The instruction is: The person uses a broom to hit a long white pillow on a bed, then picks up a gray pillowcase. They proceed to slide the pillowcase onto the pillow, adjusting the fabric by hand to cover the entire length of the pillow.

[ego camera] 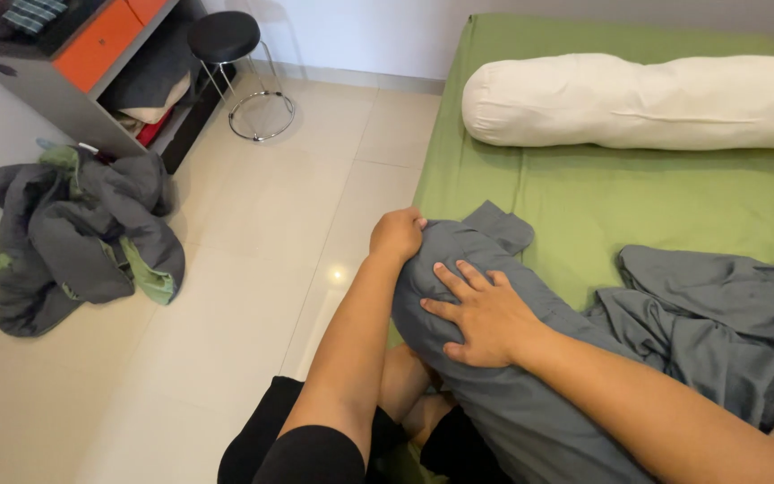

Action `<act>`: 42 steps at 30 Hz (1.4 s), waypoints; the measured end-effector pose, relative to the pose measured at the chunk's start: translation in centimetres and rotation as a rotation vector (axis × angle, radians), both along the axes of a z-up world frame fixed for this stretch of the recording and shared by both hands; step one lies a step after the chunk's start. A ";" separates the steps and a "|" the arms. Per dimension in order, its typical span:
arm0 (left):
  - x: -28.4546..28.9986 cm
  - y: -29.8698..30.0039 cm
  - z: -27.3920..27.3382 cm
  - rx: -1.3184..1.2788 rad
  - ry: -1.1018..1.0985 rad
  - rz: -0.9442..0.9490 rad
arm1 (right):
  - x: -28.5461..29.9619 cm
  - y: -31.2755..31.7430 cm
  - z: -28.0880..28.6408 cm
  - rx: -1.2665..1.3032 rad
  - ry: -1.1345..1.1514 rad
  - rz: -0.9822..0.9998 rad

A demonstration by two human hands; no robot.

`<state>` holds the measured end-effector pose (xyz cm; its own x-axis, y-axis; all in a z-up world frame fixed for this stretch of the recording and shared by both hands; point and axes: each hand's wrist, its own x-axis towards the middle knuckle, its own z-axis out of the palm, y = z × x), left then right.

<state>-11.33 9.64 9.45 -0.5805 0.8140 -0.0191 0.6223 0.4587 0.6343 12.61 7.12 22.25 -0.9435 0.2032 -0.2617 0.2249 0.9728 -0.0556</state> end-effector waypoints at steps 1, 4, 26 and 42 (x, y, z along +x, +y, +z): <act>0.4 -0.2 0.9 0.003 0.039 0.022 | 0.0 -0.1 0.1 -0.004 -0.007 -0.010; 2.7 0.6 1.5 0.053 0.098 -0.004 | -0.4 0.5 -0.6 0.011 -0.005 -0.028; 14.1 -9.4 3.1 0.459 -0.121 -0.221 | -2.9 15.9 -10.3 -0.671 0.811 0.159; 13.3 -7.4 1.8 0.475 -0.001 -0.251 | 5.3 12.6 -4.3 -0.461 0.379 -0.296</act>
